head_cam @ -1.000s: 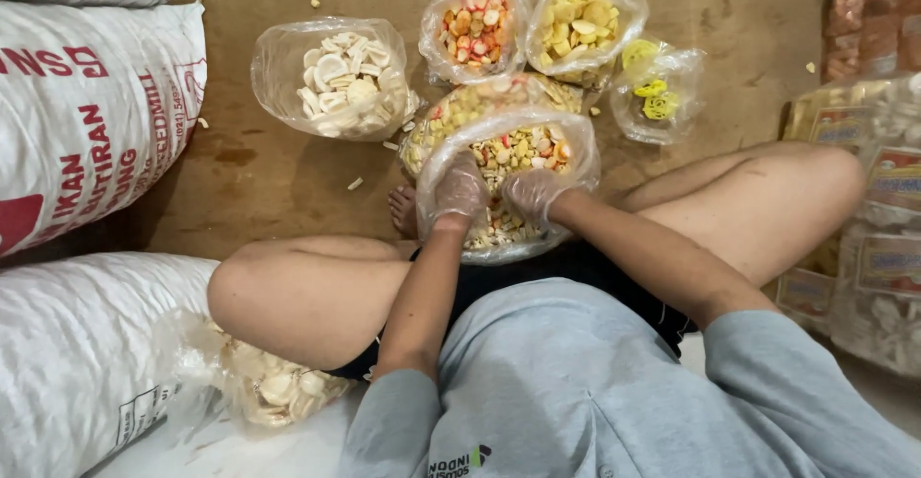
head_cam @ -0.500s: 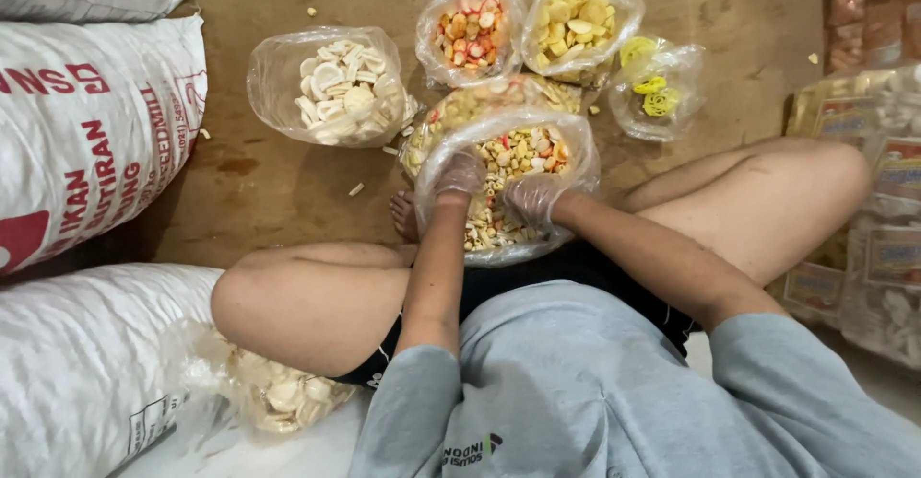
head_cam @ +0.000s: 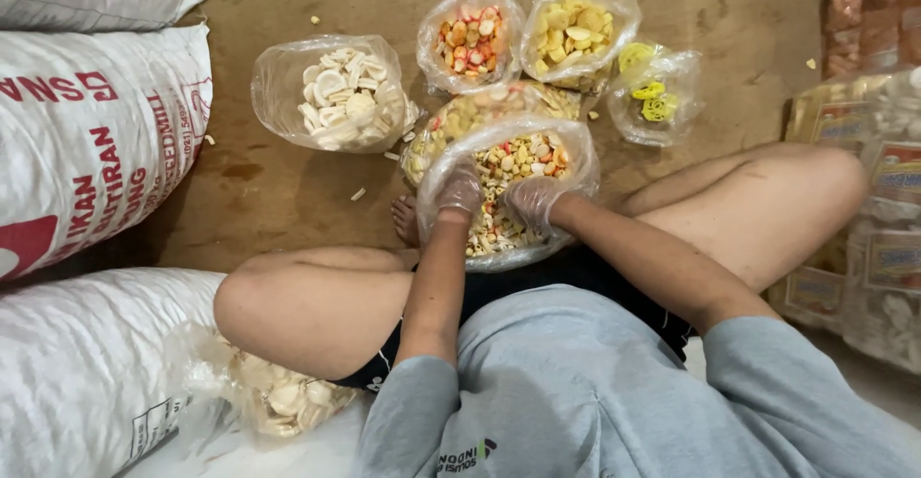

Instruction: The person sits on the floor and sorts colorful snack pieces from a large plastic bag into smaller bags. They use gloved hands to pick and separate the snacks, placing them into different containers based on type or color.

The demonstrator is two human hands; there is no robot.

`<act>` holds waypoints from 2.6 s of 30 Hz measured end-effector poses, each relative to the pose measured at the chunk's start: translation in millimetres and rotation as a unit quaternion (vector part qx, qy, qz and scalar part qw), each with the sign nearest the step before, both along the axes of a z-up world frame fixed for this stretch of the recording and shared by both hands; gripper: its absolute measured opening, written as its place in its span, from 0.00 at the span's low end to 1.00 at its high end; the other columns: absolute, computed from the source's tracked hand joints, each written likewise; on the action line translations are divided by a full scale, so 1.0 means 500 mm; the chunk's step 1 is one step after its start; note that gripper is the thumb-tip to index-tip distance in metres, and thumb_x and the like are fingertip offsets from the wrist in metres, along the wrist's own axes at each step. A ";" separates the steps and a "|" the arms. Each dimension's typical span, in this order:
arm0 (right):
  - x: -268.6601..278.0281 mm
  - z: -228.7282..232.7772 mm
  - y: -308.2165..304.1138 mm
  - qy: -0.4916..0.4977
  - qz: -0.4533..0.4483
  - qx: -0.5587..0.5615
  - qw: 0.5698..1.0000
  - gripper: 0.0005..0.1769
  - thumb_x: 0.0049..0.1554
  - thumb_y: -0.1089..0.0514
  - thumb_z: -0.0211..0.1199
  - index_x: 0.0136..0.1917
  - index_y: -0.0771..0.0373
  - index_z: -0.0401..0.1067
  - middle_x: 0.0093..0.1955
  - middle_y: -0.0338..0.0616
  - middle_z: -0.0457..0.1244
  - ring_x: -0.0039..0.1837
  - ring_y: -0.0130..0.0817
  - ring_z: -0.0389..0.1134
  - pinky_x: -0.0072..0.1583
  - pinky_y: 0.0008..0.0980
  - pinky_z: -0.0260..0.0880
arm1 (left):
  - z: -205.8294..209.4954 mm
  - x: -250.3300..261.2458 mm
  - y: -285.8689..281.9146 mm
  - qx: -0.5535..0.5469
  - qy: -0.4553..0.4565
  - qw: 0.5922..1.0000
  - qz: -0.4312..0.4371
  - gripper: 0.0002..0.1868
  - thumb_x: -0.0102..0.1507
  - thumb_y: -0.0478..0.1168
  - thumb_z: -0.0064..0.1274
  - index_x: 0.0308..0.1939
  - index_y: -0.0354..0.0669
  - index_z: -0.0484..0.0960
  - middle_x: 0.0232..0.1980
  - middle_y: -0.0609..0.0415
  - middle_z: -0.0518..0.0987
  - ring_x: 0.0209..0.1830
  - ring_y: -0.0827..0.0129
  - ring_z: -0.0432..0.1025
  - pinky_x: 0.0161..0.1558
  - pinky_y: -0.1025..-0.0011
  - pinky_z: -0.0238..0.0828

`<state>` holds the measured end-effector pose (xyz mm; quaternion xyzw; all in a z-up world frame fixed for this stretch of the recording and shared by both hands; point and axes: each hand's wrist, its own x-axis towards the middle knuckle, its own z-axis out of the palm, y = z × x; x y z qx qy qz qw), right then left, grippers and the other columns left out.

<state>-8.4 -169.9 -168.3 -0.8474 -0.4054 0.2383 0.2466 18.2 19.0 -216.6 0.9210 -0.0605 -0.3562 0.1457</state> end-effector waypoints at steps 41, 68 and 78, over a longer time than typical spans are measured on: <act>-0.008 -0.044 -0.043 -0.279 0.035 0.005 0.960 0.20 0.65 0.56 0.40 0.55 0.62 0.75 0.46 0.46 0.66 0.57 0.44 0.69 0.67 0.35 0.62 | 0.351 -0.028 -0.073 -0.673 0.256 0.541 0.434 0.13 0.62 0.39 0.55 0.49 0.41 0.80 0.44 0.51 0.81 0.40 0.63 0.77 0.39 0.70 0.84; 0.039 0.383 -0.020 -0.211 -0.224 0.034 0.951 0.20 0.56 0.42 0.70 0.59 0.47 0.73 0.57 0.38 0.67 0.57 0.40 0.69 0.53 0.42 0.75 | 0.412 -0.032 0.009 -0.730 0.243 0.382 0.512 0.18 0.70 0.46 0.51 0.63 0.48 0.78 0.63 0.56 0.79 0.62 0.61 0.73 0.65 0.56 0.72; 0.061 0.439 -0.035 0.006 -0.421 0.179 0.889 0.17 0.52 0.57 0.77 0.55 0.55 0.79 0.49 0.44 0.70 0.56 0.43 0.72 0.58 0.39 0.72 | 0.367 -0.039 -0.040 -0.702 0.310 0.449 0.457 0.36 0.70 0.66 0.38 0.62 0.37 0.77 0.57 0.42 0.82 0.53 0.55 0.80 0.55 0.52 0.80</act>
